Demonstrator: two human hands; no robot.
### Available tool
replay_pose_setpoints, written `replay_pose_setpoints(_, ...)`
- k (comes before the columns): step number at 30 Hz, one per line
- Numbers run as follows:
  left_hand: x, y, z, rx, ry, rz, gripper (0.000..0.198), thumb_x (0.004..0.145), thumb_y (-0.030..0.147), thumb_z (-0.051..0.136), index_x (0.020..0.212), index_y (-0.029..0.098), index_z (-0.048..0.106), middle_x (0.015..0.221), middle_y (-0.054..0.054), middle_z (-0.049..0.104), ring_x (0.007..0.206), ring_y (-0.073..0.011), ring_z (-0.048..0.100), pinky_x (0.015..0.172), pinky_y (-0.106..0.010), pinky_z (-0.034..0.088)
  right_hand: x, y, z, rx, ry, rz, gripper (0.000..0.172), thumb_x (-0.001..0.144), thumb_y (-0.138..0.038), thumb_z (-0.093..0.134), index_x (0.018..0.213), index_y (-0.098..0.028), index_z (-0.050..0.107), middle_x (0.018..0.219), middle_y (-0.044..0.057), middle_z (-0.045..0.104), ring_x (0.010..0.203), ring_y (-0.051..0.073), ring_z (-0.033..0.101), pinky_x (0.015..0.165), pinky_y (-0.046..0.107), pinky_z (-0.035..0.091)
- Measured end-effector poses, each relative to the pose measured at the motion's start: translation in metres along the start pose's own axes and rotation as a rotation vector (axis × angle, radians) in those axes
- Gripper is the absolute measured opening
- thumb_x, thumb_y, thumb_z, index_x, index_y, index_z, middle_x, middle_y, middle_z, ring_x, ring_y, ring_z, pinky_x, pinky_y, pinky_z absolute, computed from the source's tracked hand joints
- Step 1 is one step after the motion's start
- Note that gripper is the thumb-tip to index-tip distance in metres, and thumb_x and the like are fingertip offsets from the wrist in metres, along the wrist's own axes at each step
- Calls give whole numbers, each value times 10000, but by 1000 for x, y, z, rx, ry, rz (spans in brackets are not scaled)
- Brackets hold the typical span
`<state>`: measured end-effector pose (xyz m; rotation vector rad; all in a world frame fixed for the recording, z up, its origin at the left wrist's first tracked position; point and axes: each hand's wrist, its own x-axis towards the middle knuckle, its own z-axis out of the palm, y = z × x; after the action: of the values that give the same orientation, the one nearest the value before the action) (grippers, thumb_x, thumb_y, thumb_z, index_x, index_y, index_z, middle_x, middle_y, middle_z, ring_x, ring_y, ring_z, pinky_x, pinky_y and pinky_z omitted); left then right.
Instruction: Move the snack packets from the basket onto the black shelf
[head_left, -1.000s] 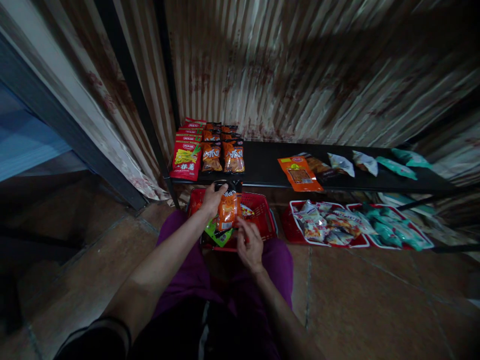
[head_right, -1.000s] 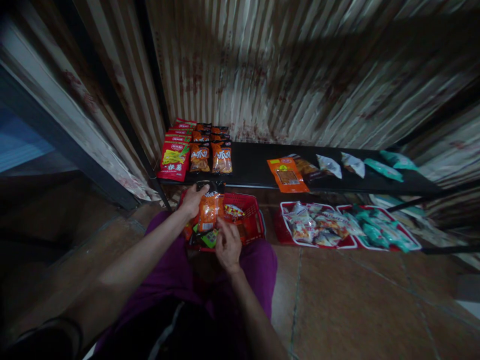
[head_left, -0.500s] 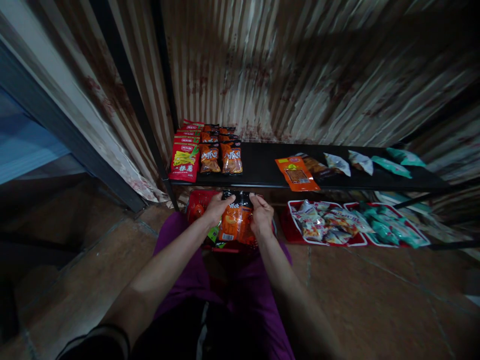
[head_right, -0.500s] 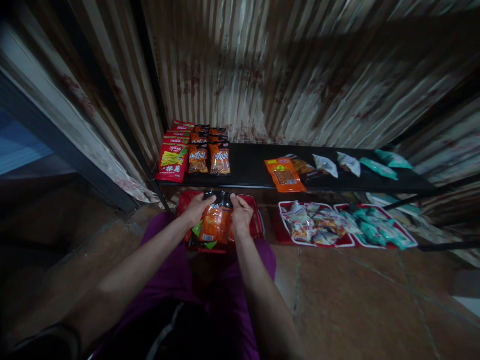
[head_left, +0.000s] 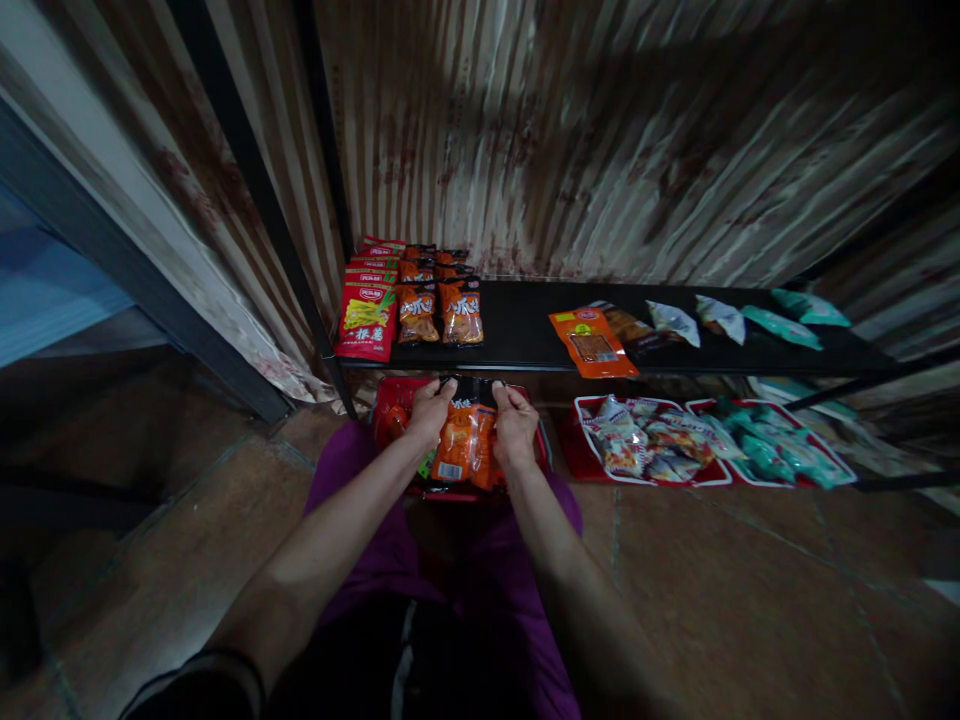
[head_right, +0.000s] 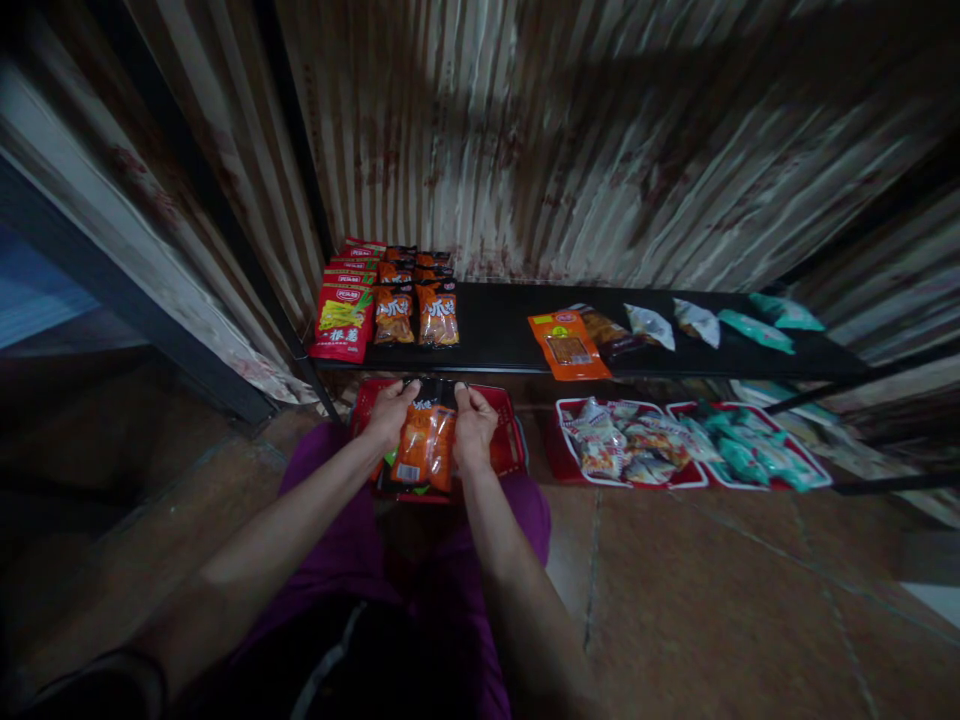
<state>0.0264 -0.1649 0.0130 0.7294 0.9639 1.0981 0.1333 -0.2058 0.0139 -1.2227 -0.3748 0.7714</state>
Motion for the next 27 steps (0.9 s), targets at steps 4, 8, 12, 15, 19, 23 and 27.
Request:
replay_pose_setpoints(4, 7, -5, -2, 72, -66, 37, 220, 676, 374, 723, 730, 174, 650, 697, 3, 643, 640, -127, 547, 626, -244, 432, -3, 0, -7, -25, -53, 39, 330, 555, -455, 789, 705, -185, 674, 608, -39, 638, 543, 107, 537, 564, 251, 429)
replay_pose_setpoints(8, 6, -6, -4, 96, -108, 29, 216, 675, 365, 710, 695, 167, 628, 612, 33, 585, 574, -102, 493, 573, -221, 394, 1, -5, -15, -10, -40, 22, 316, 548, -447, 801, 688, -191, 682, 605, -46, 645, 522, 90, 528, 552, 235, 430)
replay_pose_setpoints(12, 0, -5, -6, 176, -123, 72, 210, 674, 357, 704, 651, 167, 617, 589, 46, 559, 568, -93, 471, 556, -206, 373, 6, -13, -18, -151, -237, 140, 367, 495, -399, 837, 782, -195, 729, 672, -18, 698, 557, 121, 579, 569, 261, 464)
replay_pose_setpoints(15, -5, -5, -2, 135, -114, 71, 211, 669, 366, 717, 675, 171, 637, 615, 37, 583, 591, -101, 501, 590, -216, 399, 6, -13, -13, -147, -184, 127, 330, 474, -355, 843, 742, -194, 737, 666, -7, 709, 575, 136, 599, 584, 275, 478)
replay_pose_setpoints(19, -6, -1, 7, -66, -73, 28, 285, 639, 418, 752, 760, 180, 655, 696, 11, 640, 660, -118, 574, 670, -237, 449, 4, -7, -3, 25, -22, 18, 279, 477, -327, 836, 706, -210, 727, 688, -23, 717, 642, 137, 626, 662, 278, 501)
replay_pose_setpoints(23, -4, 8, 4, -61, -100, -12, 346, 557, 436, 810, 707, 171, 646, 661, 10, 643, 617, -113, 569, 629, -234, 451, 10, -12, -2, -59, -115, 99, 325, 467, -375, 855, 704, -192, 728, 655, -10, 712, 576, 132, 606, 591, 276, 487)
replay_pose_setpoints(27, -5, 14, -4, -51, -99, -41, 379, 530, 468, 817, 664, 164, 635, 612, 13, 636, 557, -112, 552, 570, -237, 439, 16, -27, -4, -179, -238, 177, 361, 426, -387, 877, 678, -176, 727, 606, -8, 698, 520, 118, 578, 526, 256, 452)
